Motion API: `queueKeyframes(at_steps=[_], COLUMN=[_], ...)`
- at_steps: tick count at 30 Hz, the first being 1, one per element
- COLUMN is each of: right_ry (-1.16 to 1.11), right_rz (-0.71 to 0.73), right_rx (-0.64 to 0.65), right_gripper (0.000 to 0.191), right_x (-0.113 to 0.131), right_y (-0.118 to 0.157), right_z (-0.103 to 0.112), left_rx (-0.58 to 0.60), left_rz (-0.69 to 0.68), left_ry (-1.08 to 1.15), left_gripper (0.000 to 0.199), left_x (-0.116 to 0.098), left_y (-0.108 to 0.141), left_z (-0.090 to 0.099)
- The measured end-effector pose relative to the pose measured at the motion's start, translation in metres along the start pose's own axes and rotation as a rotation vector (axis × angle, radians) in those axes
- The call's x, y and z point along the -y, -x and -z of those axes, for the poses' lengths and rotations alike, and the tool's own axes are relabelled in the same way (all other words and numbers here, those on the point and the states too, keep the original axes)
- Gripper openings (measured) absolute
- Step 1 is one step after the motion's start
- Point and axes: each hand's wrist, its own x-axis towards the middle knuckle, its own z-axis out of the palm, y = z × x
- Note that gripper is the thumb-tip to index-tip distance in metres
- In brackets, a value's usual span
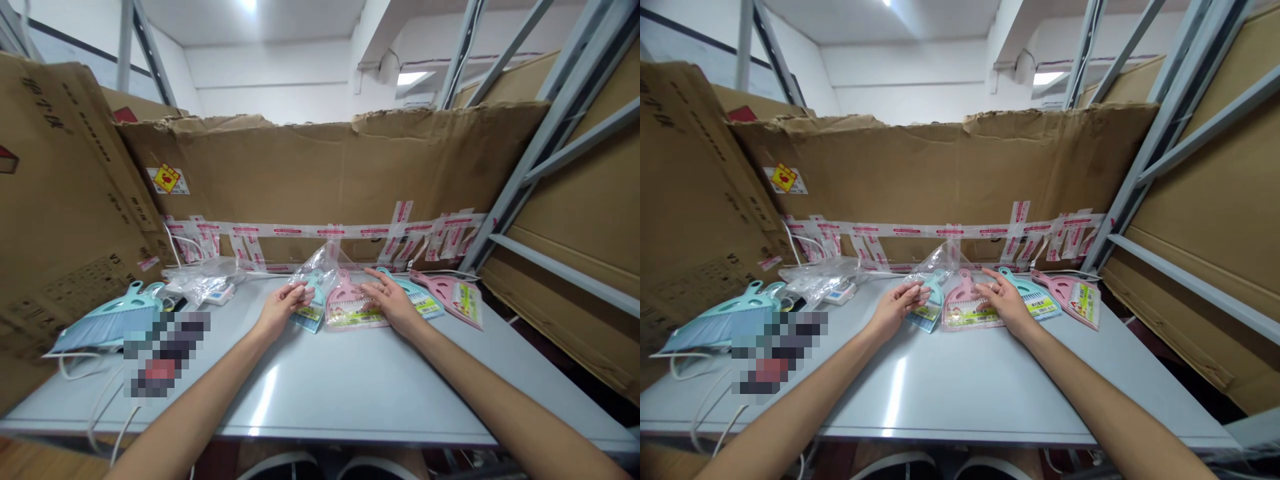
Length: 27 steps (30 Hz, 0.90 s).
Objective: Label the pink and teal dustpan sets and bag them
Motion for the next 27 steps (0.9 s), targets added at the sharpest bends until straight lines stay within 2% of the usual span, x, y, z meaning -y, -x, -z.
queueKeyframes(at_steps=[5,8,10,12,15,19,23,27], right_ry=[0.147,0.169,0.123,0.09,0.051,-0.052,-0.065,0.174], right_rz=[0.08,0.119,0.082,0.016,-0.04,-0.03,0.122,0.375], right_rx=[-0.052,-0.072,-0.035,0.011,0.026,0.015,0.011,0.066], right_gripper=[0.049,0.055,0.066,0.069,0.058,0.044,0.037,0.023], right_x=[-0.001,0.001,0.002,0.003,0.001,-0.002,0.0,0.011], right_y=[-0.004,-0.003,-0.002,0.0,0.002,0.003,0.003,0.007], right_z=[0.005,0.004,0.003,0.003,0.0,-0.005,-0.007,-0.005], left_rx=[0.007,0.023,0.038,0.052,0.076,0.128,0.139,0.11], left_rz=[0.013,0.033,0.033,0.02,0.019,0.012,-0.108,-0.303], left_ry=[-0.053,-0.083,-0.108,-0.124,-0.115,-0.078,-0.218,-0.227], left_gripper=[0.052,0.05,0.051,0.054,0.061,0.062,0.047,0.031], left_x=[-0.003,-0.004,-0.005,-0.006,-0.008,-0.012,-0.016,-0.02], left_y=[0.003,0.006,0.007,0.008,0.009,0.012,0.012,0.009], left_z=[0.0,-0.002,-0.003,-0.003,-0.005,-0.009,-0.009,-0.002])
